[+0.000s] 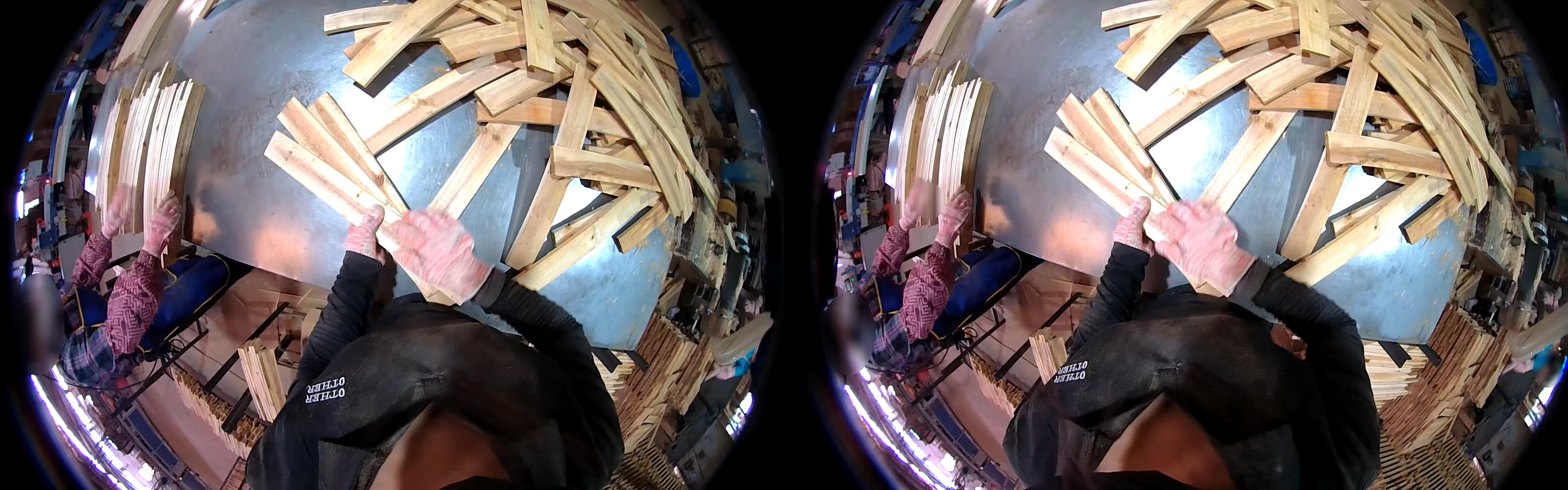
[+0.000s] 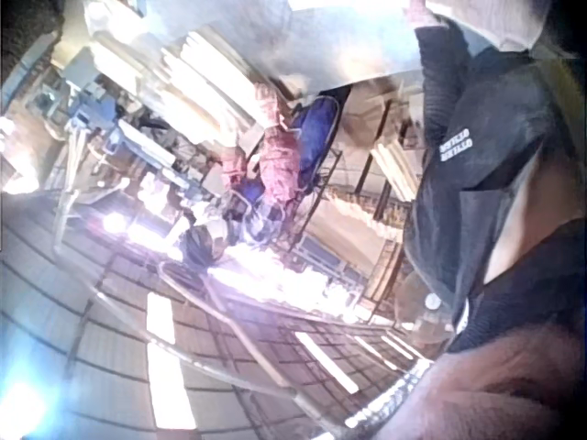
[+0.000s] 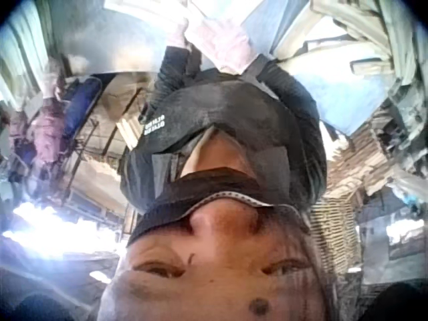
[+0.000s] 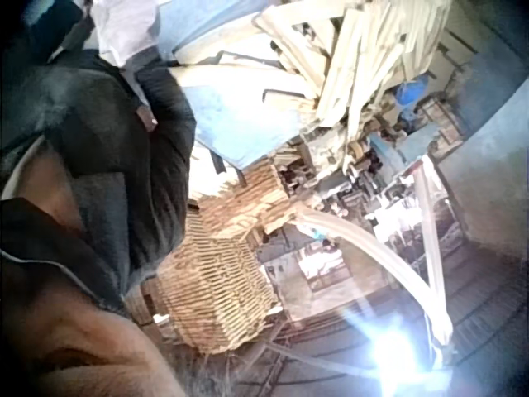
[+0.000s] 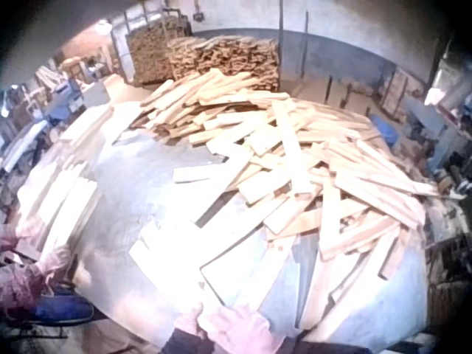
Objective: The person sorts wooden planks on a metal table, picking them up from a pile and stacking them into neat piles. The person wears pink gloves and handles the wood by hand, organizing the pieces into aligned stacks.
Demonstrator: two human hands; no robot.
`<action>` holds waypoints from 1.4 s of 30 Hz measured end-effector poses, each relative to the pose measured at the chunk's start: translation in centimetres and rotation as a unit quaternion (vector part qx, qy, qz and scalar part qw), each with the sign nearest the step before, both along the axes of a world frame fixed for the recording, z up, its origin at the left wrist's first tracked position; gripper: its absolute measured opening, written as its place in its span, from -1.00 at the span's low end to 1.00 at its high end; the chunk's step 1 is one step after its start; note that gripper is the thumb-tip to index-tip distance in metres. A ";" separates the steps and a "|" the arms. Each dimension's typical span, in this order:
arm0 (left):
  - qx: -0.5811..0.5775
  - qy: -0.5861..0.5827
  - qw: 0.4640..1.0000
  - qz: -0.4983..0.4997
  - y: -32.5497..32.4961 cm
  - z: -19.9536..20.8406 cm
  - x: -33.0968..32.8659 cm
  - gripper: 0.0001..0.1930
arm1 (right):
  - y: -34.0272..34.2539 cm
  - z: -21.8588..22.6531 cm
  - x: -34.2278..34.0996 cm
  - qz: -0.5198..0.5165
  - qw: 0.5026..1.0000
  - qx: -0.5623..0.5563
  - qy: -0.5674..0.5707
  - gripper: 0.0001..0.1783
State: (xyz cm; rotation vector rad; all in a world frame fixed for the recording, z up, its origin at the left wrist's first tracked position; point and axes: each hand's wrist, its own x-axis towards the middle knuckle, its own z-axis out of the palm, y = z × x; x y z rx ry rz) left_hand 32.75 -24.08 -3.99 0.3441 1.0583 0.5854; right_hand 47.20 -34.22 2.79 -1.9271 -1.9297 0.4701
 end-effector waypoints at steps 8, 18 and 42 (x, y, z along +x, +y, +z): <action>0.272 0.319 0.900 -0.117 12.3 4.7 -12.7 -0.42 | 18.1 -7.6 13.3 -0.043 0.960 -0.029 -0.275 -0.09; 0.322 0.702 0.499 -0.393 13.0 4.5 -14.2 -0.30 | 11.7 -1.8 5.5 0.220 0.928 0.290 -0.080 -0.54; 0.275 0.706 0.528 -0.383 21.7 1.3 -25.2 -0.43 | 18.2 0.9 23.4 -0.215 0.929 -0.246 -0.173 -0.15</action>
